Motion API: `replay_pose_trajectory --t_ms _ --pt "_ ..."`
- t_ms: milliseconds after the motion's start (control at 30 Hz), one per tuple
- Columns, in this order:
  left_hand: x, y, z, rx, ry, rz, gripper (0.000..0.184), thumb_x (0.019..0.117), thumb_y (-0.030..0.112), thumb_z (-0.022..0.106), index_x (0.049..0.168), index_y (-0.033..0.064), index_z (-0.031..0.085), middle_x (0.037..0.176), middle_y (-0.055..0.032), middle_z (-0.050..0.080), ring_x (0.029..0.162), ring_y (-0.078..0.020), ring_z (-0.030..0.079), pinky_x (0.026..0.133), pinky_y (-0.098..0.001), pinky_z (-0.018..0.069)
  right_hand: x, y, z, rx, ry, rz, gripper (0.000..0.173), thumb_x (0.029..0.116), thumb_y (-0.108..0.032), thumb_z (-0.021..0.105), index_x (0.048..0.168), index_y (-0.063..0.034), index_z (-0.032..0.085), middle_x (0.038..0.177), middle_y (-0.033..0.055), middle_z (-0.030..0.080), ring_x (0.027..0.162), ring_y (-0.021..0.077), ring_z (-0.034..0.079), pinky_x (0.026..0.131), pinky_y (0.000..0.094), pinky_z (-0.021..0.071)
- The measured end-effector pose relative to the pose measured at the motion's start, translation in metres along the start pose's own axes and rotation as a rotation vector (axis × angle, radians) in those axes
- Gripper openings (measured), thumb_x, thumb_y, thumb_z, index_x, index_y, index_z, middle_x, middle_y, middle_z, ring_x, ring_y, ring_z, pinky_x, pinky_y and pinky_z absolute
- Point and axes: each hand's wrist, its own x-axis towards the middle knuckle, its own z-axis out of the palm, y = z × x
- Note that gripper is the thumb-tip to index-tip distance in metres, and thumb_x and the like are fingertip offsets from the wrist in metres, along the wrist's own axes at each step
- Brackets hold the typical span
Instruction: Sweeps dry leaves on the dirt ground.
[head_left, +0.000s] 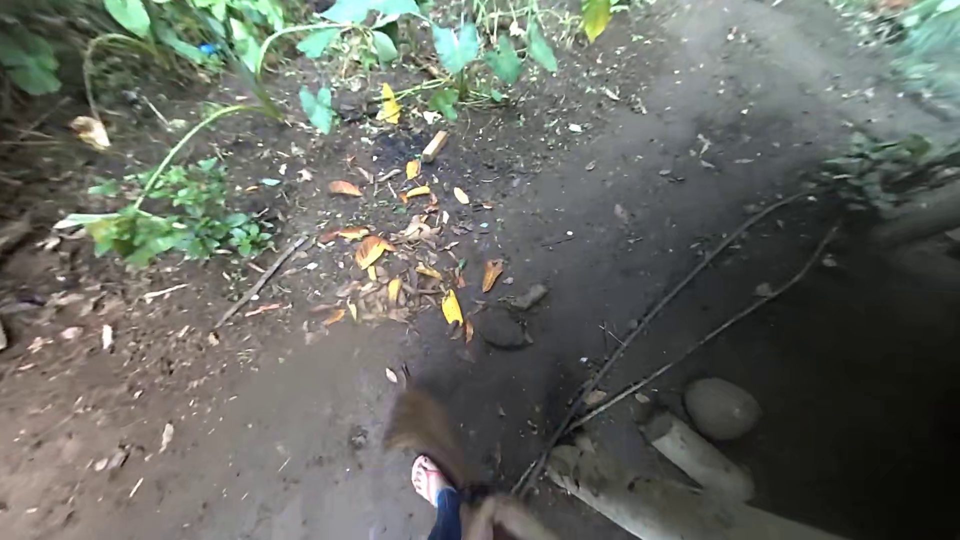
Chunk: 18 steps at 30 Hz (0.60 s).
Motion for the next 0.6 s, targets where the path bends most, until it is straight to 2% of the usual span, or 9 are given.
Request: replay_pose_trajectory --t_ms 33,100,200,267,367,433,500,533,600 --pt "0.028 0.016 0.007 0.046 -0.068 0.003 0.042 0.091 0.014 0.065 0.128 -0.0044 0.054 0.103 -0.0154 0.068 0.092 -0.0207 0.067 0.083 -0.0414 0.057 0.022 -0.001 -0.012 0.092 0.117 -0.022 0.029 0.1002 -0.009 0.056 0.122 0.01 0.062 0.116 0.0221 0.067 0.108 0.0245 0.063 0.099 0.0419 0.051" --pt "0.072 0.062 0.024 0.133 -0.179 -0.005 0.078 0.0869 0.014 0.072 0.152 -0.0017 0.031 0.129 -0.0253 0.059 0.115 -0.0313 0.062 0.098 -0.0483 0.0523 0.049 -0.042 -0.037 0.22 0.276 -0.054 0.047 0.0975 -0.001 0.058 0.143 0.0092 0.048 0.133 0.027 0.06 0.122 0.0292 0.06 0.108 0.0436 0.0468" --pt "0.1 0.111 0.026 0.109 -0.225 0.063 0.095 0.0821 0.01 0.072 0.159 0.0029 0.016 0.125 -0.0256 0.061 0.107 -0.0276 0.065 0.093 -0.0438 0.0538 0.065 -0.106 -0.042 0.266 0.322 -0.142 0.071 0.0905 0.011 0.058 0.155 0.0056 0.029 0.141 0.0274 0.053 0.124 0.0263 0.058 0.107 0.0384 0.0468" --pt "0.096 0.117 0.004 0.082 -0.234 0.112 0.105 0.0756 0.012 0.071 0.161 0.0042 0.01 0.12 -0.0236 0.063 0.099 -0.0227 0.067 0.089 -0.0398 0.0556 0.064 -0.116 -0.023 0.264 0.27 -0.16 0.085 0.0875 0.007 0.063 0.159 0.0024 0.017 0.144 0.026 0.05 0.125 0.0245 0.057 0.107 0.0376 0.0479" --pt "0.054 0.099 -0.038 0.057 -0.168 0.106 0.114 0.0754 0.018 0.074 0.163 0.0048 0.002 0.139 -0.0294 0.053 0.118 -0.0299 0.062 0.099 -0.0453 0.053 0.044 -0.111 0.012 0.138 0.125 -0.08 0.099 0.0863 -0.001 0.07 0.16 0.0038 0.005 0.154 0.0292 0.039 0.139 0.0304 0.048 0.116 0.0418 0.0407" --pt "0.012 0.084 -0.051 0.016 -0.014 0.058 0.105 0.0807 0.009 0.072 0.16 -0.0031 0.004 0.141 -0.0326 0.049 0.122 -0.0327 0.059 0.103 -0.0464 0.0511 0.025 -0.098 0.03 0.067 -0.051 -0.003 0.093 0.0902 -0.002 0.069 0.16 0.0056 0.007 0.154 0.0309 0.039 0.141 0.0329 0.045 0.119 0.0444 0.0368" --pt "-0.019 0.093 -0.047 -0.04 0.192 -0.165 0.089 0.089 -0.001 0.068 0.158 -0.0028 0.012 0.141 -0.0276 0.05 0.123 -0.0291 0.057 0.105 -0.0441 0.0483 0.024 -0.068 0.044 0.04 -0.21 -0.006 0.076 0.0939 -0.008 0.066 0.156 0.0074 0.025 0.144 0.0276 0.052 0.131 0.0287 0.056 0.114 0.0435 0.0439" --pt "-0.024 0.099 -0.043 -0.068 0.281 -0.284 0.078 0.0897 0.0 0.068 0.154 -0.0003 0.024 0.136 -0.0212 0.055 0.12 -0.0246 0.058 0.103 -0.0418 0.0486 0.028 -0.055 0.047 0.017 -0.273 0.015 0.062 0.0956 -0.01 0.063 0.151 0.0055 0.038 0.137 0.0231 0.059 0.125 0.0248 0.06 0.11 0.0422 0.0478" --pt "-0.017 0.067 -0.042 -0.105 0.315 -0.151 0.046 0.0861 0.013 0.07 0.125 -0.0062 0.053 0.108 -0.0177 0.065 0.098 -0.0226 0.065 0.085 -0.0416 0.0562 0.043 -0.048 0.04 -0.101 -0.354 0.15 0.044 0.1007 -0.006 0.055 0.142 0.0056 0.051 0.133 0.0221 0.062 0.123 0.0258 0.061 0.109 0.0429 0.0463"
